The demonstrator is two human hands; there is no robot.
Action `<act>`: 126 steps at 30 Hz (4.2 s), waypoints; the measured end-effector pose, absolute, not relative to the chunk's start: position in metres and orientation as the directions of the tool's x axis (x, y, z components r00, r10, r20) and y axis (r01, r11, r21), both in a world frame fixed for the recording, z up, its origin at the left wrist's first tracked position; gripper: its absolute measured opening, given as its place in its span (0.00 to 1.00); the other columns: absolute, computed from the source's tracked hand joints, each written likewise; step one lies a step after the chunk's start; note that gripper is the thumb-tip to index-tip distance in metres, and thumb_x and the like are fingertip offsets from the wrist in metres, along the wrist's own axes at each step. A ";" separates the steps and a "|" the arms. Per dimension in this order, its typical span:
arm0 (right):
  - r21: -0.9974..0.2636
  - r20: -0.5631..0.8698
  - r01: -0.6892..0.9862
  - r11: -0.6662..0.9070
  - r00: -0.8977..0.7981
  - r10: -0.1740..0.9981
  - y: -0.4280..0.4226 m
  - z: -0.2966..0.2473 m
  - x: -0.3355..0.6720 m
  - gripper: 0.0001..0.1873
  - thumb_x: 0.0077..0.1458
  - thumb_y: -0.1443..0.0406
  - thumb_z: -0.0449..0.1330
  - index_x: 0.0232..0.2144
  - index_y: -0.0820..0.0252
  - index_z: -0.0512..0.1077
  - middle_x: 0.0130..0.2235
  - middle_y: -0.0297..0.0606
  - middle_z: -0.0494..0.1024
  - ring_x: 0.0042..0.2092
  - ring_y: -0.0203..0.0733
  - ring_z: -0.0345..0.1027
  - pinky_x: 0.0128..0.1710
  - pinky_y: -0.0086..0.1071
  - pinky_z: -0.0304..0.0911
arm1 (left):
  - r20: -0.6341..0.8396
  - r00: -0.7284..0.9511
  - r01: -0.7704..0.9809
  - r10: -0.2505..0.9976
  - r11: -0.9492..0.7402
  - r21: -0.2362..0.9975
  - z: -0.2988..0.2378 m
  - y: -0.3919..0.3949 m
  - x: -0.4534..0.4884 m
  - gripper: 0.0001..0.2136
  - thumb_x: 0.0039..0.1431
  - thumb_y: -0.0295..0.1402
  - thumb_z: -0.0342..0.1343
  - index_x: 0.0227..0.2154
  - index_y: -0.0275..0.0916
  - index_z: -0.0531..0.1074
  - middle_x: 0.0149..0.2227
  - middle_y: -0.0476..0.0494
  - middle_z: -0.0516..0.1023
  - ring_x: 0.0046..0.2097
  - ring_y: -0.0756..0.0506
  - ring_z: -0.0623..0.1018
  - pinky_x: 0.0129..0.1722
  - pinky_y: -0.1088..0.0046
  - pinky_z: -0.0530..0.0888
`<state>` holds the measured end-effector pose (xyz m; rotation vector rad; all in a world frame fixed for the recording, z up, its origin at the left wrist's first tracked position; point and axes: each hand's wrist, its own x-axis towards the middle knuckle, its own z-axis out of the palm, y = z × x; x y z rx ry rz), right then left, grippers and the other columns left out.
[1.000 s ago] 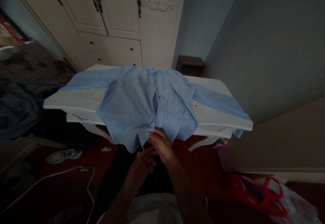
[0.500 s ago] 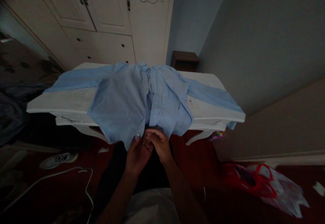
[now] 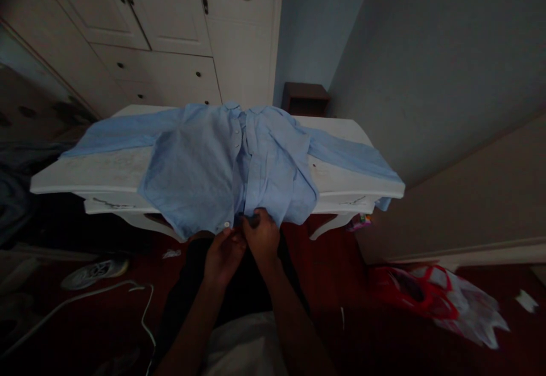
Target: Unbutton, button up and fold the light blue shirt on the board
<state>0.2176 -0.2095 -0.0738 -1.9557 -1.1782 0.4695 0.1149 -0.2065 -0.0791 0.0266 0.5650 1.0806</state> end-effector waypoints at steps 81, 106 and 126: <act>-0.999 0.048 0.040 0.032 0.501 0.864 -0.236 -0.027 0.225 0.14 0.49 0.57 0.63 0.21 0.59 0.64 0.21 0.27 0.62 0.23 0.30 0.56 0.23 0.24 0.56 | -0.395 -0.113 -0.406 0.912 0.321 0.856 -0.068 -0.235 0.142 0.14 0.42 0.40 0.67 0.29 0.35 0.79 0.33 0.44 0.82 0.45 0.41 0.79 0.50 0.63 0.73; -0.952 0.283 0.248 0.178 0.500 0.819 -0.237 -0.035 0.233 0.06 0.51 0.62 0.63 0.26 0.59 0.74 0.26 0.30 0.72 0.29 0.34 0.65 0.31 0.28 0.62 | 0.273 0.264 0.308 0.925 -0.349 0.885 -0.005 -0.211 0.114 0.10 0.59 0.36 0.57 0.41 0.39 0.76 0.41 0.42 0.80 0.42 0.45 0.79 0.43 0.68 0.76; -0.982 -0.045 -0.183 0.050 0.482 0.875 -0.231 -0.044 0.237 0.11 0.47 0.56 0.66 0.31 0.57 0.79 0.27 0.31 0.76 0.28 0.34 0.66 0.30 0.30 0.64 | 0.369 0.296 0.333 0.881 -0.457 0.825 -0.021 -0.195 0.110 0.08 0.62 0.34 0.54 0.38 0.40 0.78 0.37 0.44 0.81 0.40 0.47 0.79 0.39 0.73 0.76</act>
